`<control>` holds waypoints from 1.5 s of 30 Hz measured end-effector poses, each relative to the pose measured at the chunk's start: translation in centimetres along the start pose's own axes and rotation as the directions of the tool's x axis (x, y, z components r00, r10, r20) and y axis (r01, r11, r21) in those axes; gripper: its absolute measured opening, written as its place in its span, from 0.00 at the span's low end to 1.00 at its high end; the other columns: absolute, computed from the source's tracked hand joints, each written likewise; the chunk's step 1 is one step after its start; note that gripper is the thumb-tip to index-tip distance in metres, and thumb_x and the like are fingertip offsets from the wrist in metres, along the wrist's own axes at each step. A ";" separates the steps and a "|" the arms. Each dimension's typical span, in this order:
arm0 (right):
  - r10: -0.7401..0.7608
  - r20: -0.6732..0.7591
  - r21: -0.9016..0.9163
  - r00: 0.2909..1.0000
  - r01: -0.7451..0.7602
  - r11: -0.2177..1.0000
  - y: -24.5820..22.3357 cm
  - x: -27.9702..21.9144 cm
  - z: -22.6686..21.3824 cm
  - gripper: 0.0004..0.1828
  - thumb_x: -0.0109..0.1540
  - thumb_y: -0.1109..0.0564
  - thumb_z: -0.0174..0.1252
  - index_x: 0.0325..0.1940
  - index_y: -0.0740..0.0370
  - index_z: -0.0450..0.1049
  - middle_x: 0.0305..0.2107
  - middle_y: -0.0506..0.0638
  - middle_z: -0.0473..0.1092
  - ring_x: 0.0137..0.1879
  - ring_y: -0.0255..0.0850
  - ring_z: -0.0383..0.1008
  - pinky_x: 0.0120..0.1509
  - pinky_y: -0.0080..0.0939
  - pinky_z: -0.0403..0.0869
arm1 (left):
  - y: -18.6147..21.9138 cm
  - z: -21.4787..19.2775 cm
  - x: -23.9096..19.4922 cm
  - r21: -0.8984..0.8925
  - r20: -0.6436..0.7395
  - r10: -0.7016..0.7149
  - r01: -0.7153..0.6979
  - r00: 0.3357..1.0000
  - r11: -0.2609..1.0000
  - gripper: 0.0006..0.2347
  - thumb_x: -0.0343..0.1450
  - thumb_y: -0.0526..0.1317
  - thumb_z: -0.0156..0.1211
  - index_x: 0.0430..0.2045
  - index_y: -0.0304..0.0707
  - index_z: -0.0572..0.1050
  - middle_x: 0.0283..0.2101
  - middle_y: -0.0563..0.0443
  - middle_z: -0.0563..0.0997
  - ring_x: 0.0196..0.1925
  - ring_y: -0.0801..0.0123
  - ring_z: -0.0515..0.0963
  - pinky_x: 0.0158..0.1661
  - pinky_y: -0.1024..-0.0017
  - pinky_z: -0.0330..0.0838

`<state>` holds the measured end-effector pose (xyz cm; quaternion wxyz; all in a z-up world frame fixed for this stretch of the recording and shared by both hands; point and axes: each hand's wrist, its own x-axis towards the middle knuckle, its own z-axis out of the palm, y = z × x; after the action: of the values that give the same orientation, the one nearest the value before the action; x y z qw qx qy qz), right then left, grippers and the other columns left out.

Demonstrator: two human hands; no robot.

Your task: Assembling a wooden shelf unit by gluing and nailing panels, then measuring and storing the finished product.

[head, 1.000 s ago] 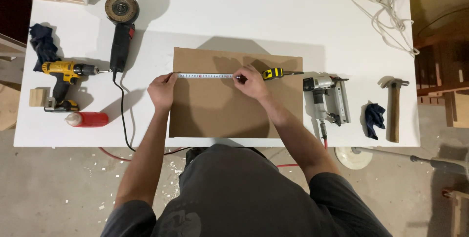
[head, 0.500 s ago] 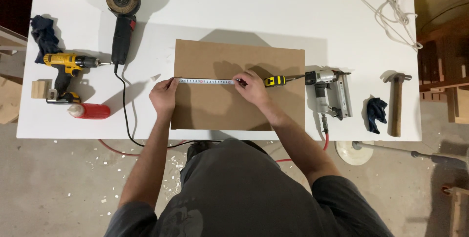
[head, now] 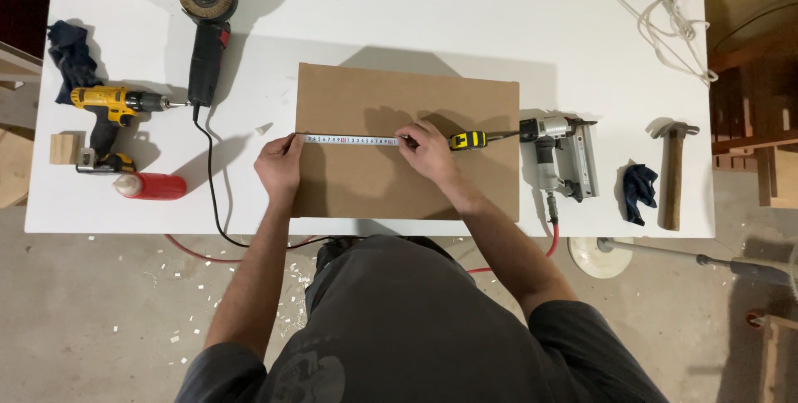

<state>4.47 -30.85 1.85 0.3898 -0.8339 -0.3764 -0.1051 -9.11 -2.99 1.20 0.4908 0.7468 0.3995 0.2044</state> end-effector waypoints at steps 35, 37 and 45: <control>0.143 0.021 0.077 0.989 -0.144 0.987 -1.4 -3.0 -0.1 0.07 0.59 0.58 0.66 0.41 0.53 0.80 0.31 0.52 0.74 0.41 0.50 0.79 0.43 0.44 0.80 | -0.4 -1.8 -2.0 0.101 0.035 0.073 -0.076 0.997 0.992 0.12 0.69 0.46 0.74 0.37 0.37 0.85 0.36 0.41 0.84 0.41 0.50 0.85 0.40 0.62 0.81; 0.152 0.024 0.064 0.988 -0.153 0.986 -2.5 -3.7 -0.4 0.07 0.58 0.58 0.66 0.41 0.51 0.81 0.31 0.50 0.74 0.41 0.49 0.79 0.44 0.43 0.80 | -0.9 -2.5 -2.8 0.128 0.045 0.050 -0.055 0.998 0.990 0.12 0.69 0.47 0.73 0.37 0.39 0.86 0.36 0.43 0.84 0.42 0.52 0.85 0.40 0.63 0.81; 0.069 0.033 0.074 0.997 -0.071 0.995 -5.0 -5.8 -1.1 0.06 0.58 0.60 0.65 0.40 0.54 0.80 0.29 0.52 0.74 0.39 0.51 0.78 0.43 0.47 0.79 | -2.0 -4.4 -5.7 0.093 0.036 0.083 -0.086 0.996 0.992 0.11 0.69 0.43 0.75 0.36 0.35 0.85 0.34 0.41 0.83 0.40 0.50 0.85 0.38 0.62 0.80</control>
<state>-2.98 -32.82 2.73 0.4183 -0.8329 -0.3565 -0.0644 -16.40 -4.64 1.81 0.4521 0.7886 0.3690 0.1938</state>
